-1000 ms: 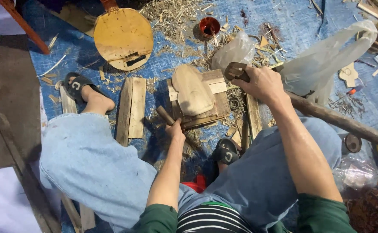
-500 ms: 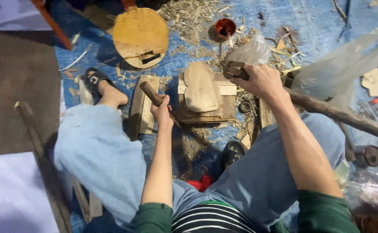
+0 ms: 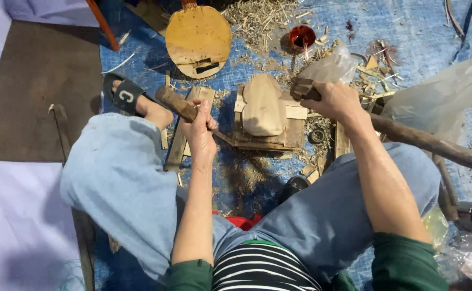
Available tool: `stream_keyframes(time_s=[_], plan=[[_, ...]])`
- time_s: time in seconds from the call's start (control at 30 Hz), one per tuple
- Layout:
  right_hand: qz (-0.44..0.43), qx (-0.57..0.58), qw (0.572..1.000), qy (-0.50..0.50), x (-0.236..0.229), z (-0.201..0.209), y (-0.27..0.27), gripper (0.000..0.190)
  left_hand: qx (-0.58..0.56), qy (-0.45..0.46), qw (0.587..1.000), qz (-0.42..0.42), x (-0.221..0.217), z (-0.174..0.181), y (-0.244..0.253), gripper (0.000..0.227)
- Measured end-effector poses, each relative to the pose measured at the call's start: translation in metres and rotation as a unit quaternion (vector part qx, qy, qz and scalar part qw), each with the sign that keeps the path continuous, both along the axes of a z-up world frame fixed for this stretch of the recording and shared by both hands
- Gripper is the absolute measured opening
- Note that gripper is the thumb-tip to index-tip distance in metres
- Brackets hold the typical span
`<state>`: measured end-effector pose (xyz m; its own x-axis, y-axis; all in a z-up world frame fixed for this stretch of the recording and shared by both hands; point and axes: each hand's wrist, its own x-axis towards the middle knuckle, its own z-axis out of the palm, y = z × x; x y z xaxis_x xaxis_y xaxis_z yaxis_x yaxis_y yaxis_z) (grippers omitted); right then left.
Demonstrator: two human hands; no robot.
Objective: Carving a wooden block into a specific shape using a hammer and chisel on a workshop floor.
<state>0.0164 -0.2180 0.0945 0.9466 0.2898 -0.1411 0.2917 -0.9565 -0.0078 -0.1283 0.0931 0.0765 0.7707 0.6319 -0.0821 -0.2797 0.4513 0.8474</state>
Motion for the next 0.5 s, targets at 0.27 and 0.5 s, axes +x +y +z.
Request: stream_keyframes(time_s=[0.27, 0.5], plan=[[-0.043, -0.030, 0.996, 0.069, 0.005, -0.016, -0.010, 0.055, -0.028, -0.026, 0.999, 0.023, -0.006, 0.018, 0.010, 0.014], [-0.039, -0.079, 0.988, 0.127, 0.014, -0.052, -0.013, 0.061, 0.068, -0.006, 0.998, -0.012, 0.009, -0.012, -0.003, 0.022]])
